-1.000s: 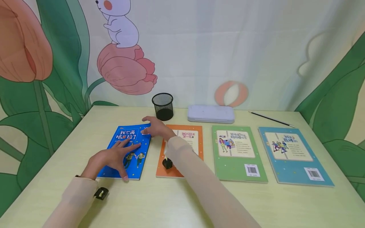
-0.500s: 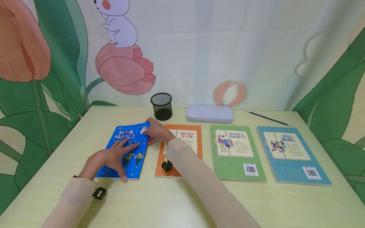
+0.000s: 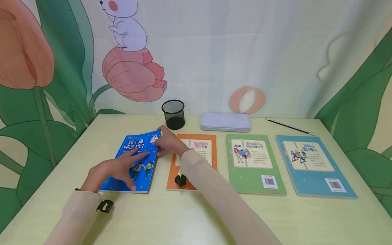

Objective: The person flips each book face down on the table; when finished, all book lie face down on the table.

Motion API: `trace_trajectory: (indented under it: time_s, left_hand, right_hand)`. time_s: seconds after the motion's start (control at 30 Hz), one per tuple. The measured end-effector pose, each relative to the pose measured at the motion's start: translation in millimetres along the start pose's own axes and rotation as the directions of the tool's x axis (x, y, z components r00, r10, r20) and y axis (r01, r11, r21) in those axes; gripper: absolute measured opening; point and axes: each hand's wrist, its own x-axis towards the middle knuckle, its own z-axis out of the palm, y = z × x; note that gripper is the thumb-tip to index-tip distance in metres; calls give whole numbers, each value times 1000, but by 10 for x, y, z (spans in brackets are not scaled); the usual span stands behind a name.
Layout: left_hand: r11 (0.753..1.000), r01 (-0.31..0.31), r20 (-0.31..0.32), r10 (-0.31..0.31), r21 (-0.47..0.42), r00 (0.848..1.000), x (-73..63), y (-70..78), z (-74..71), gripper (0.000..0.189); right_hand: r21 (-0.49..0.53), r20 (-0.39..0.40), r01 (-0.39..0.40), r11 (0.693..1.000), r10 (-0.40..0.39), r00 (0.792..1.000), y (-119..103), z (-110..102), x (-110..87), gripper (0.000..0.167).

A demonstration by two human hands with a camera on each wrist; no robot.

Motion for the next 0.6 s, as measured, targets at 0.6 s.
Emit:
trace_trajectory:
  time_s: [0.6]
  left_hand:
    - [984, -120, -91, 109, -131, 990, -215, 37, -255, 100]
  right_hand:
    - [263, -48, 89, 961, -79, 996, -247, -93, -117, 55]
